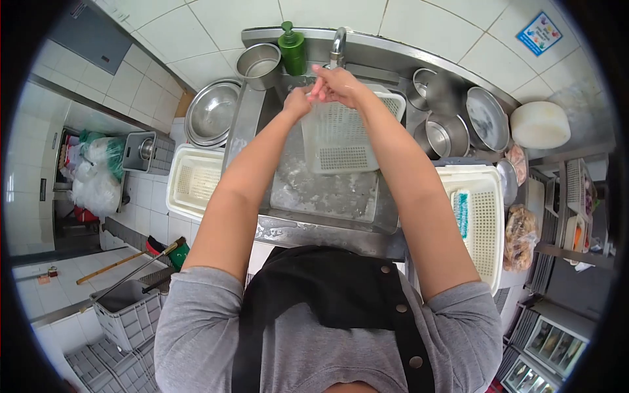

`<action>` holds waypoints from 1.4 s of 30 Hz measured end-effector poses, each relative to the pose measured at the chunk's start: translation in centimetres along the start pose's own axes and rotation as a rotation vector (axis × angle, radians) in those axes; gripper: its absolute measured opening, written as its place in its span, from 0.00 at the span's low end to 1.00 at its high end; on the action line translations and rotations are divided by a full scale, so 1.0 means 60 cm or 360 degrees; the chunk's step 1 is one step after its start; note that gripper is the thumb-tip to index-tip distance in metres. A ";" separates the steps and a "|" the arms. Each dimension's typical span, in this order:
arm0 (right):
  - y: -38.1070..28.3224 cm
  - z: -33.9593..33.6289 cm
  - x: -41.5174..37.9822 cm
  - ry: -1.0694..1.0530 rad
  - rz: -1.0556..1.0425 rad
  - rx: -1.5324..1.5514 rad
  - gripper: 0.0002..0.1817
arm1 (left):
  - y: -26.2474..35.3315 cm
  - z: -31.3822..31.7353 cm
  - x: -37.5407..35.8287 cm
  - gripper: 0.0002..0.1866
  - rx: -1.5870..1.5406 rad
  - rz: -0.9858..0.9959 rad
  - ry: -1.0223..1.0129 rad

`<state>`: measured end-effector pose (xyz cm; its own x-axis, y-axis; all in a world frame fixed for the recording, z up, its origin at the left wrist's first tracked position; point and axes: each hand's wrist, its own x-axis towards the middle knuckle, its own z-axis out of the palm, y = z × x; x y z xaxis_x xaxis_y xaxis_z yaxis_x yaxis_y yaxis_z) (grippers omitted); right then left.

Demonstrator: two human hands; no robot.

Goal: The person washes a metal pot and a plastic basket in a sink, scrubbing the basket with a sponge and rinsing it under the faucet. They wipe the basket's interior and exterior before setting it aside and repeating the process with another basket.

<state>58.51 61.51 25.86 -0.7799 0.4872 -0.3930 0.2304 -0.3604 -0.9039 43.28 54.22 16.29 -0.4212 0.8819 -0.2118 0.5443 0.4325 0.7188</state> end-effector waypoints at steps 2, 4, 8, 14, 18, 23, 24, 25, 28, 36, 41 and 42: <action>-0.007 -0.022 -0.052 -0.0003 -0.0064 -0.0147 0.26 | 0.052 0.005 0.011 0.25 0.0211 0.0211 0.0006; -0.006 -0.042 -0.091 0.0387 -0.0215 -0.0107 0.21 | 0.096 0.020 0.028 0.22 0.0498 0.0217 -0.0015; 0.078 -0.080 -0.112 0.0857 -0.0610 -0.0725 0.23 | 0.175 0.025 -0.002 0.21 0.0473 0.0379 -0.0039; 0.144 -0.044 -0.154 0.1607 0.0195 -0.1412 0.30 | 0.167 -0.002 -0.034 0.21 0.0734 0.0802 0.0069; 0.196 -0.052 -0.117 0.1659 -0.0864 -0.1461 0.10 | 0.103 -0.070 -0.072 0.21 0.0405 0.0948 0.0447; 0.113 -0.046 -0.064 0.1135 -0.1180 -0.1911 0.08 | 0.014 -0.145 -0.133 0.25 0.0192 0.0998 0.0599; 0.099 -0.052 -0.055 0.0959 -0.1313 -0.2063 0.07 | 0.006 -0.162 -0.155 0.26 0.0192 0.0914 0.0479; 0.089 -0.055 -0.051 0.0769 -0.1445 -0.2209 0.07 | -0.001 -0.178 -0.179 0.26 0.0180 0.0903 0.0483; 0.055 -0.083 -0.073 0.0502 -0.1552 -0.2422 0.09 | -0.036 -0.220 -0.243 0.28 0.0269 0.0825 0.0211; 0.031 -0.133 -0.166 0.0320 -0.1182 -0.2704 0.07 | -0.168 -0.242 -0.325 0.18 -0.0012 0.0454 0.0168; 0.048 -0.126 -0.202 0.0399 -0.1342 -0.2726 0.05 | -0.129 -0.211 -0.326 0.16 -0.0119 0.0627 0.0154; 0.053 -0.126 -0.204 0.0393 -0.1354 -0.2734 0.05 | -0.122 -0.206 -0.329 0.16 -0.0123 0.0628 0.0169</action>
<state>73.22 60.43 26.50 -0.9271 0.2258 0.2990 0.2503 0.9671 0.0458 38.61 31.34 23.38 -0.2659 0.9512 0.1566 0.6246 0.0463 0.7796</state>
